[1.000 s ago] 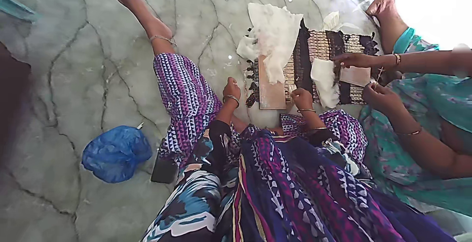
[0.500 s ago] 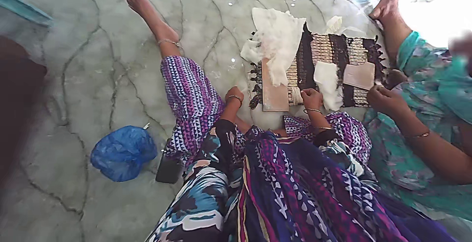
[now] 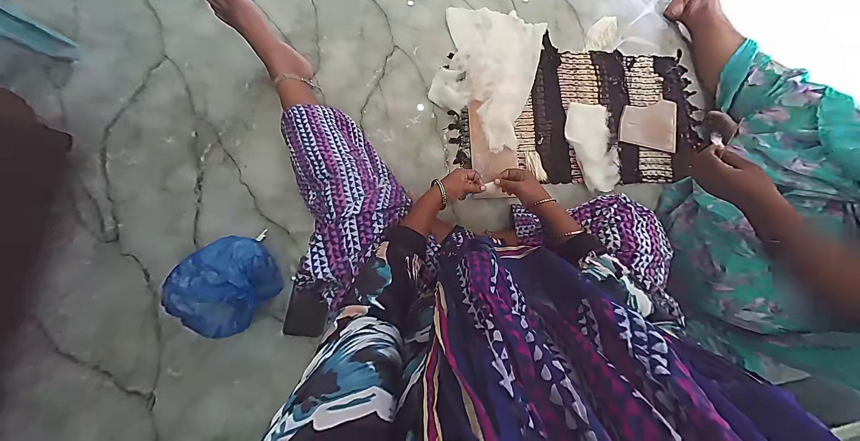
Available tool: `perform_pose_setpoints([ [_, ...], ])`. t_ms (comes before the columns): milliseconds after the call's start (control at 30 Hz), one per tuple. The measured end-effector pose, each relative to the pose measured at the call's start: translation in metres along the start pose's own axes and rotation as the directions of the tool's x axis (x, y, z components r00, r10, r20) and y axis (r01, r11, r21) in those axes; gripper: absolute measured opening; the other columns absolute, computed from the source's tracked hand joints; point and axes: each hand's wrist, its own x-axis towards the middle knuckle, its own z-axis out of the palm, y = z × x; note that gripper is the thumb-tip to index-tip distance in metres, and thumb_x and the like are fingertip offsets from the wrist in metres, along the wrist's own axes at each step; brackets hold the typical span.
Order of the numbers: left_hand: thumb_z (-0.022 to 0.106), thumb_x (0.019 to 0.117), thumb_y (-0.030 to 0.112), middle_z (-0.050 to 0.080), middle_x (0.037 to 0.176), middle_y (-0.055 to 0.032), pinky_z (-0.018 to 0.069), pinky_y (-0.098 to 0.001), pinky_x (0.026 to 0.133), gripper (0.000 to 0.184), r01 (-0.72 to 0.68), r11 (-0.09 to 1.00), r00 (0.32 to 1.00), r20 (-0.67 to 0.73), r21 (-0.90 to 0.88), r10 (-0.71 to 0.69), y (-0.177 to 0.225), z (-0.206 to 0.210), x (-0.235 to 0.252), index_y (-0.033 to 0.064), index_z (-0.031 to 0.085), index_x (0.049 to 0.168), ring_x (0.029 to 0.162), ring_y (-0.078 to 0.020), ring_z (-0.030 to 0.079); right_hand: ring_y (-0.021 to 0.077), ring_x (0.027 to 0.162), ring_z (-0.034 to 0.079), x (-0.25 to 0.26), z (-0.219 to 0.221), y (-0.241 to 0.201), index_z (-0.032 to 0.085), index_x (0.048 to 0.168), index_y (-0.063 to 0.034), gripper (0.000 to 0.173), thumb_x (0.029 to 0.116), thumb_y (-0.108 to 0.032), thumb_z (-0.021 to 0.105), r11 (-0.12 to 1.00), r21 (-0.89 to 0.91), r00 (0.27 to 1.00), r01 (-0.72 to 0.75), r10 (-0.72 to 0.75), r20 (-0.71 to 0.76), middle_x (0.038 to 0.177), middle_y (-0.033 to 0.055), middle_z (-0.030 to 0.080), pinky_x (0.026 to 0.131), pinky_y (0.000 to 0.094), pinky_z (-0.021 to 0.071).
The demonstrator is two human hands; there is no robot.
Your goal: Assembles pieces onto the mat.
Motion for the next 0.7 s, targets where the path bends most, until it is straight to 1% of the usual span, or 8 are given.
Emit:
perform_pose_setpoints([
  [100, 0.06, 0.104, 0.026, 0.057, 0.075, -0.0009, 0.0347, -0.0192, 0.047, 0.024, -0.008, 0.996, 1.0, -0.016, -0.084, 0.006, -0.006, -0.002, 0.0, 0.0066, 0.064, 0.117, 0.05, -0.0023, 0.04, 0.0005, 0.061, 0.054, 0.001, -0.006, 0.001, 0.067, 0.091, 0.0006, 0.008, 0.0973, 0.001, 0.063, 0.998, 0.052, 0.999, 0.035, -0.034, -0.021, 0.07, -0.0044, 0.062, 0.062, 0.0194, 0.0477],
  [133, 0.059, 0.1051, 0.028, 0.054, 0.072, -0.0001, 0.0346, -0.0181, 0.046, 0.026, 0.018, 0.994, 0.999, -0.027, -0.11, -0.021, 0.006, 0.0, 0.001, 0.0055, 0.065, 0.117, 0.048, -0.0018, 0.039, 0.0006, 0.06, 0.054, 0.0, -0.006, 0.001, 0.067, 0.09, -0.0004, 0.009, 0.0973, 0.001, 0.062, 0.997, 0.063, 0.999, 0.038, -0.037, -0.03, 0.069, -0.0049, 0.062, 0.061, 0.0194, 0.0475],
  [200, 0.058, 0.1059, 0.019, 0.051, 0.07, 0.0006, 0.0345, -0.0179, 0.047, 0.022, 0.173, 0.983, 0.982, -0.07, -0.064, -0.177, 0.062, 0.012, -0.002, -0.0006, 0.065, 0.113, 0.049, -0.0017, 0.037, 0.0008, 0.06, 0.052, -0.001, -0.003, -0.002, 0.065, 0.089, -0.002, 0.01, 0.0975, 0.001, 0.062, 0.997, 0.064, 0.998, 0.039, -0.036, -0.049, 0.068, -0.0053, 0.06, 0.061, 0.0194, 0.0459],
  [233, 0.06, 0.1047, 0.014, 0.052, 0.071, 0.0006, 0.0342, -0.0182, 0.049, 0.02, 0.218, 0.976, 0.972, -0.088, -0.025, -0.22, 0.076, 0.016, -0.002, -0.0031, 0.066, 0.112, 0.05, -0.0017, 0.037, 0.0007, 0.059, 0.053, 0.001, -0.002, 0.0, 0.065, 0.088, -0.0021, 0.01, 0.0969, 0.002, 0.062, 0.996, 0.074, 0.998, 0.044, -0.04, -0.057, 0.068, -0.0054, 0.06, 0.06, 0.0193, 0.0466],
  [300, 0.064, 0.1004, 0.012, 0.058, 0.073, -0.0014, 0.0336, -0.0185, 0.048, 0.017, 0.077, 0.996, 0.994, -0.069, -0.038, -0.08, 0.034, 0.009, 0.003, -0.0033, 0.067, 0.106, 0.05, -0.0009, 0.039, 0.0015, 0.06, 0.054, 0.006, -0.003, 0.006, 0.066, 0.09, -0.0001, 0.008, 0.0965, 0.002, 0.063, 0.993, 0.106, 0.997, 0.044, -0.036, -0.075, 0.069, -0.0039, 0.062, 0.061, 0.0199, 0.0476],
  [400, 0.068, 0.0996, 0.023, 0.058, 0.073, -0.0015, 0.0325, -0.0214, 0.046, 0.019, 0.065, 0.998, 0.994, -0.09, -0.006, -0.065, 0.002, 0.003, 0.009, 0.0048, 0.068, 0.103, 0.049, -0.0037, 0.037, 0.0017, 0.062, 0.055, 0.01, -0.01, 0.012, 0.066, 0.094, -0.0003, 0.004, 0.0973, 0.001, 0.064, 0.988, 0.149, 0.993, 0.029, -0.012, -0.115, 0.074, -0.003, 0.065, 0.061, 0.0197, 0.0485],
  [567, 0.069, 0.0985, 0.023, 0.056, 0.07, -0.0002, 0.0331, -0.0208, 0.046, 0.019, 0.086, 0.996, 0.991, -0.098, -0.009, -0.087, -0.002, 0.0, 0.009, 0.0051, 0.069, 0.103, 0.048, -0.0032, 0.037, 0.0026, 0.064, 0.058, 0.01, -0.012, 0.01, 0.068, 0.098, 0.0007, 0.004, 0.0981, -0.001, 0.064, 0.992, 0.126, 0.994, 0.004, 0.01, -0.112, 0.078, -0.0009, 0.068, 0.062, 0.0205, 0.0498],
  [700, 0.067, 0.0989, 0.013, 0.053, 0.067, 0.0028, 0.0315, -0.0164, 0.046, 0.012, 0.141, 0.99, 0.982, -0.123, 0.002, -0.14, 0.027, 0.007, 0.007, 0.0009, 0.068, 0.099, 0.048, 0.0009, 0.036, 0.0025, 0.065, 0.056, 0.009, -0.01, 0.007, 0.067, 0.101, 0.0048, 0.006, 0.0963, 0.003, 0.064, 1.0, 0.017, 0.996, -0.008, 0.01, -0.09, 0.08, 0.0012, 0.067, 0.063, 0.0208, 0.0485],
])
